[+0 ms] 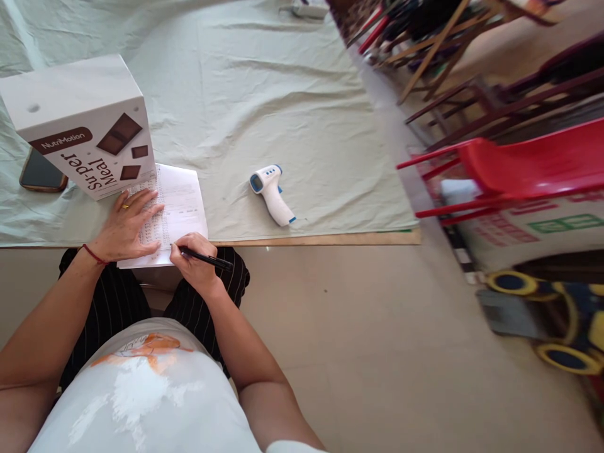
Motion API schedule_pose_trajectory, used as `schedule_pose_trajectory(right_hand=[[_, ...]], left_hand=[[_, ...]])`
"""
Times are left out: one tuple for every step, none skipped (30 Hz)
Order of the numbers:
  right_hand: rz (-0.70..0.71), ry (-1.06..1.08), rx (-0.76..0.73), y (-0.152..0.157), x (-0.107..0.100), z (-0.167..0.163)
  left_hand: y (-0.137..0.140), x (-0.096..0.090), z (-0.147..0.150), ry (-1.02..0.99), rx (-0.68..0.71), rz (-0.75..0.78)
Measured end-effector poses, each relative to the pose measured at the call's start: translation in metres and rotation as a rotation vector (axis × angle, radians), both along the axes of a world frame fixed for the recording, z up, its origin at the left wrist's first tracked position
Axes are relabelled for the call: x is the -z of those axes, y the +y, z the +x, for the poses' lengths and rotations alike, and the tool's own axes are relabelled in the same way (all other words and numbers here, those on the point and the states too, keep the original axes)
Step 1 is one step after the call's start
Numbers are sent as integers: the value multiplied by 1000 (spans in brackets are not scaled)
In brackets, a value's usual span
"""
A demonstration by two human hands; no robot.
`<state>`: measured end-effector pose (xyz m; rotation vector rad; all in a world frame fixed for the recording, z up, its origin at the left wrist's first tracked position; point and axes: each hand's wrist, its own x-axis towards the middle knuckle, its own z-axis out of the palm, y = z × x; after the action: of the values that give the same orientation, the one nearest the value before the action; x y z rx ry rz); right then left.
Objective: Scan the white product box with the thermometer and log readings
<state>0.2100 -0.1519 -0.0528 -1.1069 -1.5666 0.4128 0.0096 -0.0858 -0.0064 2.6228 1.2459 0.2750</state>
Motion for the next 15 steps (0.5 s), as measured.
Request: schedule_pose_trajectory(right_hand=[[7,-3,-1,0,0,0],[7,-5,-2,0,0,0],[0,-7,-3,0,0,0],[-11,-8,-5,0,0,1],[-25,-7,-8,0,1,1],[-37,-3,-11,0,1,1],[-45,1,-15,0,1,1],[-48,5,-17,0,2,1],[-47,7,-17,0,2,1],[-44,4,-15,0,2,1],[-37,-1,-13,0,2,1],[-30,-9,-10,0,2,1],[-22,-18,-7,0,2,1],[-15,-27,-4,0,2,1],[-8,-36,-1,0,1,1]], left_hand=[[0,0,0,4,-5,-2],[0,0,0,4,-10,-6],[0,-1,0,0,-14,-10],[-1,-1,0,-8,-16,-14],[-1,-1,0,-18,-17,-17],[-1,-1,1,-27,-17,-20],[-1,-2,1,-34,-17,-22],[-1,-2,0,-39,-18,-25],[-1,-2,0,-42,-19,-27],[-1,-2,0,-45,-20,-28],[-1,-1,0,-46,-19,-27],[-1,-1,0,-44,-18,-26],[-1,-1,0,-39,-15,-23],[-1,-1,0,-30,-12,-20],[-1,-1,1,-19,-9,-17]])
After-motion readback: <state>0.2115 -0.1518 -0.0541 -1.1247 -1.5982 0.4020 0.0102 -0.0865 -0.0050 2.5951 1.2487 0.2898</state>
